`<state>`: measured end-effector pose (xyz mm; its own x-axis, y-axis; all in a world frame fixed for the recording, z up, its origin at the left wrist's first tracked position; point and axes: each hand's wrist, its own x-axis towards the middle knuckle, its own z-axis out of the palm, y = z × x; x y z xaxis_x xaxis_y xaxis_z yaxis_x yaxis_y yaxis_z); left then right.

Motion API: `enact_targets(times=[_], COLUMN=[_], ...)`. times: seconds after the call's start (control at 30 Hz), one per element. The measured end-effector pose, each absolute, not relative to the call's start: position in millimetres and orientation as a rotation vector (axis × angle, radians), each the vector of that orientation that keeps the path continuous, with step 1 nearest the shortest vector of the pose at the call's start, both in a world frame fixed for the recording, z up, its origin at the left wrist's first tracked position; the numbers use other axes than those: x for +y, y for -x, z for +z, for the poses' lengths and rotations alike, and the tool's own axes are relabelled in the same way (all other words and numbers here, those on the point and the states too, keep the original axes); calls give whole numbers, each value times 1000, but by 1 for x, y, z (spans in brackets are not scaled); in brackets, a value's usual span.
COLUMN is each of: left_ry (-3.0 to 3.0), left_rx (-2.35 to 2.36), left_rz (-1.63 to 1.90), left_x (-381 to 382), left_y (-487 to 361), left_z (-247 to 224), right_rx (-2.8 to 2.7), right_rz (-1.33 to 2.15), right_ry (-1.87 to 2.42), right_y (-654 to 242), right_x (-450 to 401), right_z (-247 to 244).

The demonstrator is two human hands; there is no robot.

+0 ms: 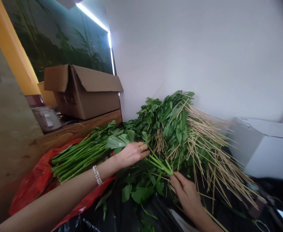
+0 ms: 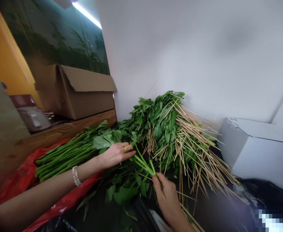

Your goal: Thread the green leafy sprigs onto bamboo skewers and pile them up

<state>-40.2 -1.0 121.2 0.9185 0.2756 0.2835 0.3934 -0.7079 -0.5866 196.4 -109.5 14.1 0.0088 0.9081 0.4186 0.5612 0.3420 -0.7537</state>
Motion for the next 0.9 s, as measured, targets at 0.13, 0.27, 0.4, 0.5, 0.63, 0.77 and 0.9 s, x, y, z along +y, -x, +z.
enact_targets(times=[0.13,0.27,0.4,0.5,0.63,0.77,0.9], left_ry=[2424,2524,2623,2470,2431,2617,2647], left_rx=[-386,-507,-1035,-1353,-1337,-887,-666], left_rz=[-173,-218,-594,-871,-858,-472,-159], left_x=[0,1,15,29,25,2,-4], left_y=[38,32,33,45,49,30,16], left_z=[117,110,118,138,158,149,135], right_rx=[-1674,-1706,-1743,-1792,-1857,-1924,-1977], right_rz=[458,453,372,300,125,-53,-198], right_ry=[1333,1307,1294,1285,1225,1204,1175], right_y=[-195,-193,-194,-197,-201,-199,-198], right_x=[-109,-111,-113,-111,-107,-107,-109], right_z=[13,15,16,13,5,1,0])
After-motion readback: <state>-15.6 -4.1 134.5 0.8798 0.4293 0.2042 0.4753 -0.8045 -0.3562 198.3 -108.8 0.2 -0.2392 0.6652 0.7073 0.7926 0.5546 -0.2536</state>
